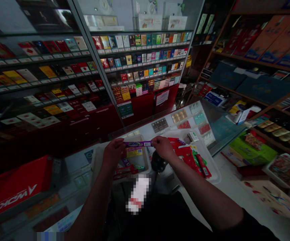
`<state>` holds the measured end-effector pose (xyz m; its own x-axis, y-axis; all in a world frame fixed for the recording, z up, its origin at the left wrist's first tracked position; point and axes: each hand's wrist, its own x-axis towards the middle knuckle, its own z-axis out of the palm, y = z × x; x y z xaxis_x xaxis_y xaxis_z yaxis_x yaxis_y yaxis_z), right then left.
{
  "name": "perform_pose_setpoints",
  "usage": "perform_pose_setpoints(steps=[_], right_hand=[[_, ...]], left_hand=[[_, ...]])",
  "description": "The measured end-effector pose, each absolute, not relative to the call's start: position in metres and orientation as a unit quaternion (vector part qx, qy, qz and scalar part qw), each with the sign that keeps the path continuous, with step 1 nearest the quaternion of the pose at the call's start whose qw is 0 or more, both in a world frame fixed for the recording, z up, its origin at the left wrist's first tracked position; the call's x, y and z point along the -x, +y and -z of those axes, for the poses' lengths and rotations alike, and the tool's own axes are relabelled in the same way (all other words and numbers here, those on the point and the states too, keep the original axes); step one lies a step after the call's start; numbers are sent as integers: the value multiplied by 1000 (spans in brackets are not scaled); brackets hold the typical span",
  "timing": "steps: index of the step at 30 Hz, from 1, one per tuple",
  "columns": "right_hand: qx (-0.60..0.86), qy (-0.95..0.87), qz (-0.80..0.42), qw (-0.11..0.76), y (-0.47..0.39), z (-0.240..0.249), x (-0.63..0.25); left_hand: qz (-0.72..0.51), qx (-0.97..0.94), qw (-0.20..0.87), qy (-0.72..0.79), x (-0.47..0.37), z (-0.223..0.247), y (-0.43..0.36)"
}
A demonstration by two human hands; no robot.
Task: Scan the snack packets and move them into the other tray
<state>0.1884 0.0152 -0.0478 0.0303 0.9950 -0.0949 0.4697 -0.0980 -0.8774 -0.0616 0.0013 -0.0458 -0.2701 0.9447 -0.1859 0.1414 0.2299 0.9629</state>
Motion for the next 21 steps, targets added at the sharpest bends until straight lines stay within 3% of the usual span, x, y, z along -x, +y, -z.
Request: perform_pose_setpoints(steps=[7,21], right_hand=[[646,-560,-371,363,18,65,-236],[681,-571,-321,325,1,93,-273]], left_hand=[[-433,-492,445,610,22,62,39],[-348,-564,435,609,-18,96,57]])
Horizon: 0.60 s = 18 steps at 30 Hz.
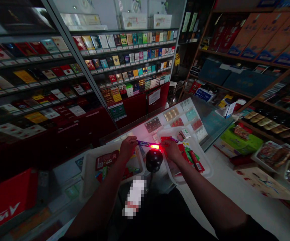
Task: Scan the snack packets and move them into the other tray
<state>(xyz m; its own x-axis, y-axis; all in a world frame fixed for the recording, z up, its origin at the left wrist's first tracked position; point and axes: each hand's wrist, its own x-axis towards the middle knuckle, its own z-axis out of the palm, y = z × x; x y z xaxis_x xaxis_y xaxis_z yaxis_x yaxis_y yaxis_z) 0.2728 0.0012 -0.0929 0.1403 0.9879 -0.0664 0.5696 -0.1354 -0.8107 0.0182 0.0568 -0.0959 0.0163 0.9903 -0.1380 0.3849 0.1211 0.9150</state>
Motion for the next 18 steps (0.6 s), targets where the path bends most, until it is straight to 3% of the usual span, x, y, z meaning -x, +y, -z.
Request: perform_pose_setpoints(steps=[10,18], right_hand=[[682,-551,-361,317,-6,104,-271],[702,-552,-312,324,-6,98,-276]], left_hand=[[-338,-590,409,608,-13,108,56],[-353,-581,418,603,-26,96,56]])
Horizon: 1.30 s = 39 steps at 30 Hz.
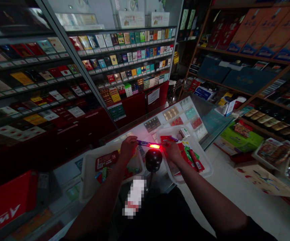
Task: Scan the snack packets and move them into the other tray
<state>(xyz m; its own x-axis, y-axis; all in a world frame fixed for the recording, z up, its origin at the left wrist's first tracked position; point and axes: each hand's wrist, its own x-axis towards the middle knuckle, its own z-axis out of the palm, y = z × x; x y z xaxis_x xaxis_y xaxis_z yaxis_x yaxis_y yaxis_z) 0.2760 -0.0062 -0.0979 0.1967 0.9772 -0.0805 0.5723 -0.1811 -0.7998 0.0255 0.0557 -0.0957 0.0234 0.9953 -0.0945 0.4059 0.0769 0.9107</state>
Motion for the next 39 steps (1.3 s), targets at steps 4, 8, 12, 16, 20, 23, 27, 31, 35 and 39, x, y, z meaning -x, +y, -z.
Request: perform_pose_setpoints(steps=[4,8,12,16,20,23,27,31,35,39], right_hand=[[718,-531,-290,344,-3,91,-289],[735,-493,-289,365,2,89,-312],[756,-465,-265,377,6,92,-339],[779,-426,-249,387,5,94,-363],[812,-394,-237,360,1,97,-381],[821,-402,-224,337,-3,102,-390],[833,-404,-215,312,-8,107,-396],[838,-387,-215,319,-10,105,-395],[820,-401,-212,350,-8,98,-389],[794,-416,-223,384,-4,86,-375]], left_hand=[[-355,-595,408,595,-42,86,63],[-348,-618,415,570,-67,82,76],[-313,-666,388,555,-98,76,87],[-278,-707,365,539,-130,65,95],[-222,-729,379,524,-157,58,100],[-182,-748,370,520,-173,59,103],[-144,-775,357,501,-183,65,107],[-149,-788,341,491,-180,65,103],[-173,-763,364,505,-170,60,95],[-225,-734,387,511,-152,56,84]])
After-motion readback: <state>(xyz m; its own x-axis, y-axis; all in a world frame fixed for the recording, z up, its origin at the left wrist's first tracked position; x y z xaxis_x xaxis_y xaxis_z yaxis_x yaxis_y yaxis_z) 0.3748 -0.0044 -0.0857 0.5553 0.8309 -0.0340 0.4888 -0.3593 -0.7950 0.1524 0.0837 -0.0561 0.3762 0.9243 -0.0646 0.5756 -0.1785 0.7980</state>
